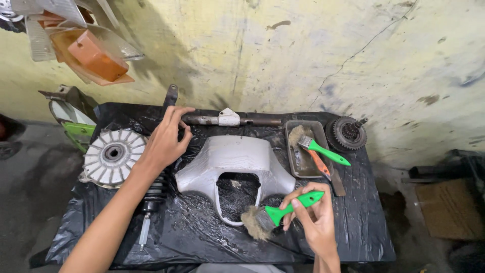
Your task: Cleaning a motorcycle fairing part using a brush and liquid solution
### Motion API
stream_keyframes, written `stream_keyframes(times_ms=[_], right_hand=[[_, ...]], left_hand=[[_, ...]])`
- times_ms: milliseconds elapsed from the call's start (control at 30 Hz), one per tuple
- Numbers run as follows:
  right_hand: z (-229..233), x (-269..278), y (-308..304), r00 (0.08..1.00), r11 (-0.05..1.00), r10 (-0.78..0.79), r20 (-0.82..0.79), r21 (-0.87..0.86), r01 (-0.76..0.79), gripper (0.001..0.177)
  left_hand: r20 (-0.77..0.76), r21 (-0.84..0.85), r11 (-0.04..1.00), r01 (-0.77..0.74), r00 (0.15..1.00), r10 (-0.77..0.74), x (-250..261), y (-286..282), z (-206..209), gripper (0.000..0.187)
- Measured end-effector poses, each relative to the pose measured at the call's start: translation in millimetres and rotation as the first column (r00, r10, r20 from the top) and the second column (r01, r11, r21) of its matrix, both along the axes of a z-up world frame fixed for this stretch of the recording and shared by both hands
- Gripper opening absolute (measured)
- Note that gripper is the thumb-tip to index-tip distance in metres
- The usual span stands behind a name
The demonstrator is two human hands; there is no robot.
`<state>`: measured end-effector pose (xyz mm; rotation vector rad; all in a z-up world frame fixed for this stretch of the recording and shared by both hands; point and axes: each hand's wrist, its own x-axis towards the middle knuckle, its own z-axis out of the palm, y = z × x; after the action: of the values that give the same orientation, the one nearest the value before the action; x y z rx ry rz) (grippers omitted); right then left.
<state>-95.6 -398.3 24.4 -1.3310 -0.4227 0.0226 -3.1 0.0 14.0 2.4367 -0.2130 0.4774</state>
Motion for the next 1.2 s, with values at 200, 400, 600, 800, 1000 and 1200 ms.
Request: stream_keyframes(times_ms=[200,400,600,800,1000,1200], right_hand=[[12.7,-12.5,17.5,0.979,0.979,0.199,0.051,0.035,-0.201,0.027],[4.4,-10.8,5.5,0.984,0.985,0.170,0.052,-0.017,-0.170,0.025],[8.6,-27.3,40.5,0.960,0.983,0.158,0.231,-0.125,-0.131,0.017],[17.9,-31.6,30.4,0.952,0.985,0.069,0.299,-0.173,-0.017,0.015],[17.5,-33.3,34.8,0.960,0.976,0.098,0.261,-0.213,-0.042,0.013],[14.3,-31.5,50.3,0.970,0.982,0.116,0.216,-0.171,-0.079,0.014]], left_hand=[[-0.035,0.018,1.000,-0.001,0.999,0.002,1.8,0.5,1.2,0.051],[-0.031,0.017,1.000,-0.015,0.999,0.015,3.8,2.1,-5.5,0.050],[-0.031,0.017,1.000,0.002,1.000,-0.001,2.5,2.2,-2.4,0.049],[-0.055,0.005,1.000,0.002,0.998,-0.002,1.7,1.9,-1.0,0.050],[-0.059,0.013,1.000,-0.021,0.998,0.021,3.3,1.9,-3.5,0.051],[-0.039,0.016,1.000,-0.011,0.999,0.012,6.0,3.4,-8.3,0.051]])
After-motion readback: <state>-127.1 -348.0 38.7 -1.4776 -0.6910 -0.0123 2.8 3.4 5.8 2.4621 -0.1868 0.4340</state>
